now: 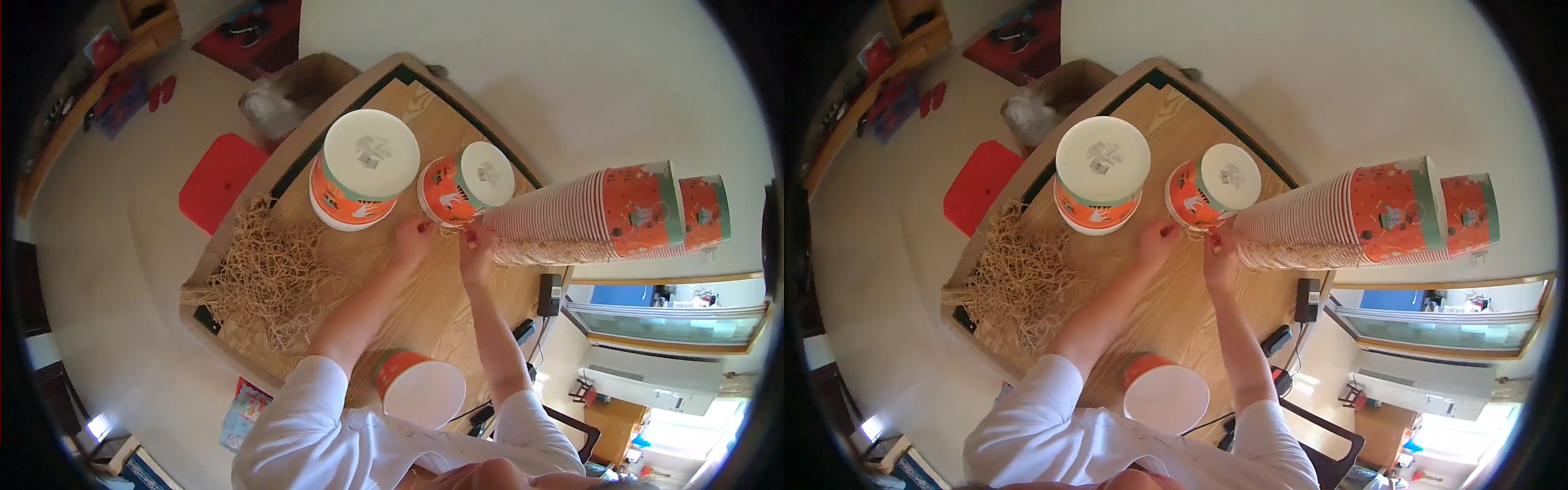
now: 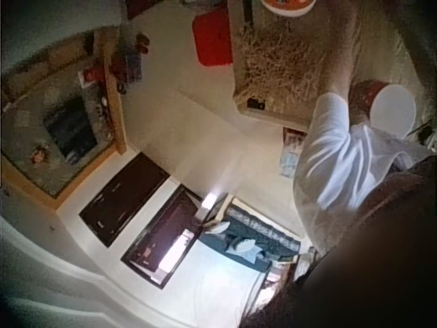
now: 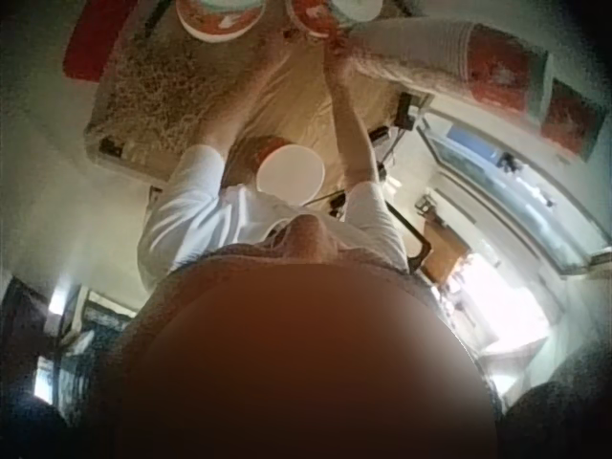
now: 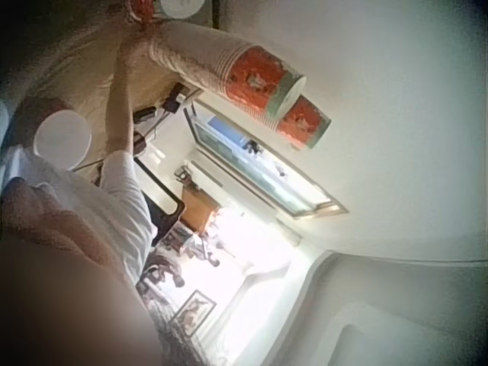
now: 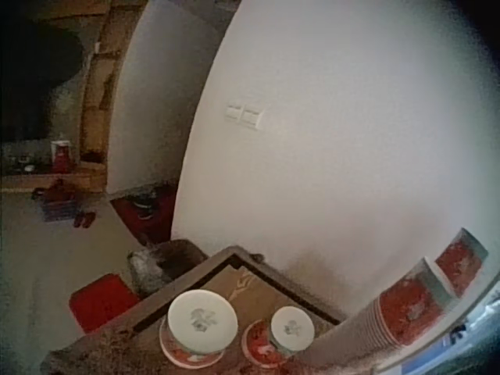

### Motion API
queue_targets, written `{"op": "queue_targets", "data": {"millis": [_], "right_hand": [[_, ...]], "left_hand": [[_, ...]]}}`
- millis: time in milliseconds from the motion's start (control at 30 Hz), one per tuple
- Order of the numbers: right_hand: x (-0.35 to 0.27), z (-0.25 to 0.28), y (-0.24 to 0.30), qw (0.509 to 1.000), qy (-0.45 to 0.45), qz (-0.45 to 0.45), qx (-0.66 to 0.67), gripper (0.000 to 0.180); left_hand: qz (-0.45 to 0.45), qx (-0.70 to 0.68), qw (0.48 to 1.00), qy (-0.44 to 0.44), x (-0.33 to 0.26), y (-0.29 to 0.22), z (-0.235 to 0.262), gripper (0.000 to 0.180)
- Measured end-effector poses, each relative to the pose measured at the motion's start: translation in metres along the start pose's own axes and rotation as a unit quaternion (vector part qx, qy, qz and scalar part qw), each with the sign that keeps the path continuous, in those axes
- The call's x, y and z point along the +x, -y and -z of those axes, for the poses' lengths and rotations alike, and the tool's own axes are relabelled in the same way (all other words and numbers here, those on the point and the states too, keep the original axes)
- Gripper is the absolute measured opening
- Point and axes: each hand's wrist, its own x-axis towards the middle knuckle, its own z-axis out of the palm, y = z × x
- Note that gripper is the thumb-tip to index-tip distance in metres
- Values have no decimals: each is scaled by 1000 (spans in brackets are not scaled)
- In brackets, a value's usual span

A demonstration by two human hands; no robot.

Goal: Manually prepare paper cup packaging components using string and raffia.

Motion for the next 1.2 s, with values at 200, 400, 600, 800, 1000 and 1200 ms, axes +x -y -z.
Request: {"op": "queue_targets", "data": {"millis": [200, 400, 600, 800, 1000, 1200], "right_hand": [[-5, -34, -27, 996, -29, -19, -83, 15], [-4, -34, -16, 996, -33, 30, -79, 11], [-3, -30, -13, 999, -46, 26, 11, 10], [-7, -34, -9, 1000, -18, -14, -14, 13], [-4, -32, -16, 998, -58, -8, -9, 11], [-3, -32, -19, 998, -23, 14, -54, 10]], "left_hand": [[133, -210, 968, 40, 5, 14, -30, 14], [237, -275, 929, 74, 13, 22, -39, 10], [220, -431, 873, 63, 13, 10, -49, 11], [240, -395, 886, -19, 18, 12, -57, 11], [266, -332, 905, 8, 12, 4, -48, 7], [294, -361, 885, 26, 10, -5, -46, 6]]}}
